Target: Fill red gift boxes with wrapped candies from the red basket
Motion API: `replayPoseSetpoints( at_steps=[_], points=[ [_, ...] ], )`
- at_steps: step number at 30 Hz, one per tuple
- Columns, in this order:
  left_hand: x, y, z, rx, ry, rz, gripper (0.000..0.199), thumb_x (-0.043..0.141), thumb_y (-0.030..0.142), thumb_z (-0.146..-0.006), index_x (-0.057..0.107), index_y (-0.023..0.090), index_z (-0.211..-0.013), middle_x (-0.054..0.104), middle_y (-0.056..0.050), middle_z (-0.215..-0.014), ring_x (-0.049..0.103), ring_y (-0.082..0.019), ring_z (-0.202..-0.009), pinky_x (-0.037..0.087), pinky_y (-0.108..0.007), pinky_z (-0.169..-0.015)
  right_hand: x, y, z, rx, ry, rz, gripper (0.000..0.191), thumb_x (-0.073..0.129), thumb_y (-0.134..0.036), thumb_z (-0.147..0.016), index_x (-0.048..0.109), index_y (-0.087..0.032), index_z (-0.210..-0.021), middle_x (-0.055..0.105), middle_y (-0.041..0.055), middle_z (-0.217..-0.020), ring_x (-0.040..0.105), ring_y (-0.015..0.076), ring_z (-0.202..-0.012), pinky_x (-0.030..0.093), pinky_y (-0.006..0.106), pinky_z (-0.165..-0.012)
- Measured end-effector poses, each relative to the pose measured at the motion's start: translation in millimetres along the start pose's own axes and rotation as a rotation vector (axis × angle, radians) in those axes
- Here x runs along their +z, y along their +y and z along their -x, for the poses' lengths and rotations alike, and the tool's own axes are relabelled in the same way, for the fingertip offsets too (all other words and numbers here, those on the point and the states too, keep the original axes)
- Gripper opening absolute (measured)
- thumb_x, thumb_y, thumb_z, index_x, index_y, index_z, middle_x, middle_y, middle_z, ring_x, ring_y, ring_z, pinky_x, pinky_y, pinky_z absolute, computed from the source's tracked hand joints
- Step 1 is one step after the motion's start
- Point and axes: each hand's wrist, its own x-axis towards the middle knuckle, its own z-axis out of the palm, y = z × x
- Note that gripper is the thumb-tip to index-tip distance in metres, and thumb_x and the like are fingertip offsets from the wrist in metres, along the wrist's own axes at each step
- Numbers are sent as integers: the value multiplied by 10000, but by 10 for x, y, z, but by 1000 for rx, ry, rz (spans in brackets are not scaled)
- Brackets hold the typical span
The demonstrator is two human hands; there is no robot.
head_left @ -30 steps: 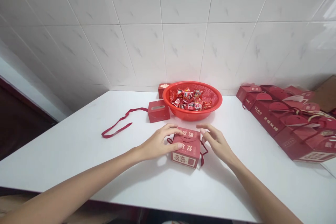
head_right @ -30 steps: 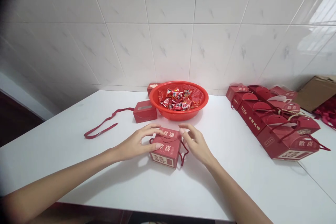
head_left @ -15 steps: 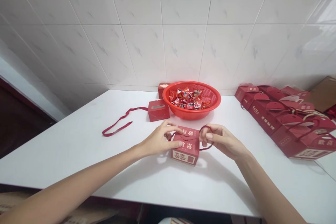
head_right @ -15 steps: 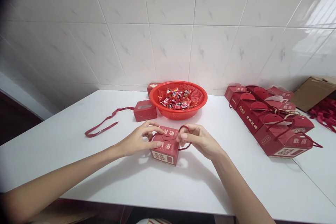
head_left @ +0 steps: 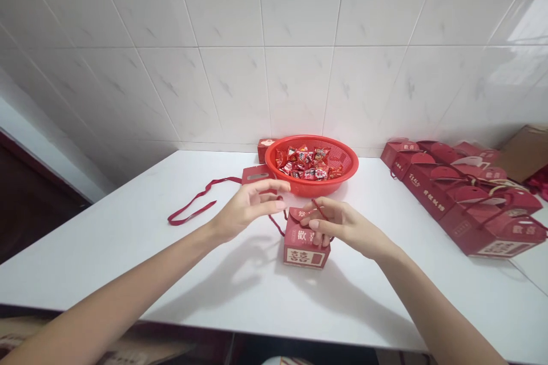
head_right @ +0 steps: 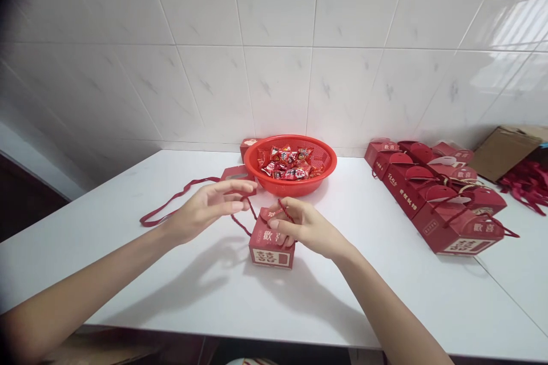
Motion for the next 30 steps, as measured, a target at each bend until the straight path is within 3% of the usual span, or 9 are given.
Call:
replayPoseSetpoints(
  at_steps=[4, 9, 12, 17, 20, 24, 27, 30],
  points=[
    [1, 133, 112, 98, -152, 43, 455, 727, 447, -837, 630, 218, -1218, 593, -127, -1386, 618, -328, -1193, 495, -496, -1010, 35, -87, -7, -45, 33, 57, 336, 719, -456, -850, 682, -164, -1012, 720, 79, -1078, 637, 132, -728, 551, 300, -698],
    [114, 170, 223, 144, -318, -41, 648, 676, 497, -879, 477, 258, -1447, 452, -120, -1541, 411, -369, -1427, 368, -553, -1159, 158, -158, -41, -71, 61, 78, 230, 743, -343, -814, 661, -158, -923, 720, 55, -921, 676, 175, -804, 533, 300, -710],
    [153, 169, 269, 168, -336, -134, 727, 677, 471, -884, 388, 276, -1521, 354, -105, -1608, 336, -362, -1473, 307, -555, -1202, 269, -141, -75, -140, 92, 147, 183, 731, -284, -801, 651, -166, -916, 700, 27, -862, 655, 164, -758, 507, 291, -683],
    [176, 122, 326, 224, -317, -242, 788, 707, 458, -864, 348, 289, -1544, 251, -88, -1658, 237, -342, -1520, 264, -526, -1234, 390, -27, -156, -234, 309, 367, 88, 597, -274, -852, 617, -189, -838, 604, -15, -723, 519, 135, -637, 398, 274, -601],
    [203, 59, 312, 246, -260, -283, 796, 724, 393, -859, 333, 301, -1546, 273, -88, -1647, 283, -329, -1505, 305, -501, -1227, 392, 6, -175, -250, 404, 387, 116, 529, -250, -829, 526, -205, -723, 519, -30, -658, 450, 130, -611, 350, 268, -574],
    [252, -71, 230, 203, -145, -354, 698, 693, 288, -879, 383, 295, -1504, 437, -106, -1548, 493, -308, -1366, 442, -484, -1135, 362, 6, -143, -290, 516, 337, 184, 510, -279, -818, 427, -220, -665, 432, -40, -634, 405, 127, -611, 336, 257, -560],
    [287, -194, 192, 168, -225, -344, 667, 677, 250, -878, 409, 282, -1488, 530, -107, -1471, 557, -295, -1300, 492, -470, -1081, 309, 25, -76, -310, 543, 296, 173, 508, -289, -832, 450, -214, -688, 463, -37, -655, 436, 125, -624, 377, 247, -578],
    [293, -286, 217, 200, -288, -326, 684, 668, 255, -886, 388, 317, -1506, 516, -88, -1491, 570, -287, -1291, 507, -446, -1074, 149, 4, 95, -321, 601, 260, 173, 529, -312, -854, 509, -204, -720, 540, -23, -683, 509, 134, -651, 431, 245, -599]
  ],
)
